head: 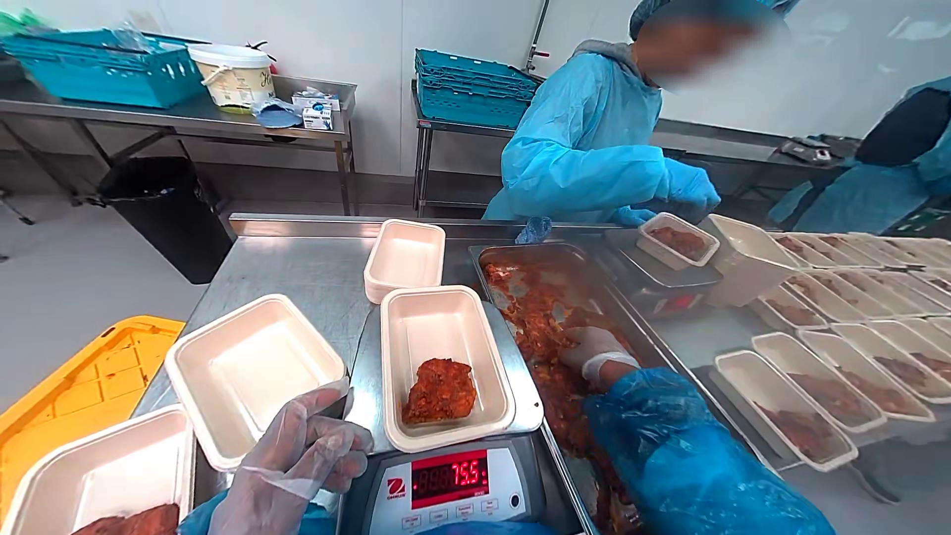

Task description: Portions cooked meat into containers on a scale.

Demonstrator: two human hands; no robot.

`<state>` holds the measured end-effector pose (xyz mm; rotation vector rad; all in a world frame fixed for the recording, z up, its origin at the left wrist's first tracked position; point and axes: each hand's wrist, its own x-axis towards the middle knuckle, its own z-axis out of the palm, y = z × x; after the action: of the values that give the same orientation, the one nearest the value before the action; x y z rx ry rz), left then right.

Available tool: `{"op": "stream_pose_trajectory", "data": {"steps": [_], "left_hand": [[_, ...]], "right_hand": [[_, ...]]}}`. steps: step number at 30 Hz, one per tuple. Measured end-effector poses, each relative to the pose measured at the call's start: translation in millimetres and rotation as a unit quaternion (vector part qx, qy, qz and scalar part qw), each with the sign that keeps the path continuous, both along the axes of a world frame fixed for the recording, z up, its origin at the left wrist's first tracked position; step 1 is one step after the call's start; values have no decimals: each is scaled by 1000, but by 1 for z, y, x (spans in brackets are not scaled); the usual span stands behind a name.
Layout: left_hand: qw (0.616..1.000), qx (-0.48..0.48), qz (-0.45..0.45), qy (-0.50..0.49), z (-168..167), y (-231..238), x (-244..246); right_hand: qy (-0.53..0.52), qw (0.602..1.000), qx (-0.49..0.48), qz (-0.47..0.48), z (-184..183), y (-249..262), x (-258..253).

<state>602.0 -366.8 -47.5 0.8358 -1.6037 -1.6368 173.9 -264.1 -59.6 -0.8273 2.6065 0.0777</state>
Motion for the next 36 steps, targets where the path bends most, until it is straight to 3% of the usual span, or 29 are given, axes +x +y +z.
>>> {"op": "stream_pose_trajectory", "data": {"steps": [11, 19, 30, 36], "left_hand": [[1000, -3, -13, 5, -6, 0, -7], [1000, -22, -12, 2, -8, 0, -5], [1000, -19, -12, -10, -8, -1, -5], [1000, -18, -11, -11, -10, -2, -6]], "right_hand": [[-74, 983, -164, -41, 30, 45, -14], [-30, 999, 16, 3, 17, 31, 21], [-53, 998, -39, -10, 15, 45, 13], [-6, 996, -80, -31, 21, 40, 22]]}}
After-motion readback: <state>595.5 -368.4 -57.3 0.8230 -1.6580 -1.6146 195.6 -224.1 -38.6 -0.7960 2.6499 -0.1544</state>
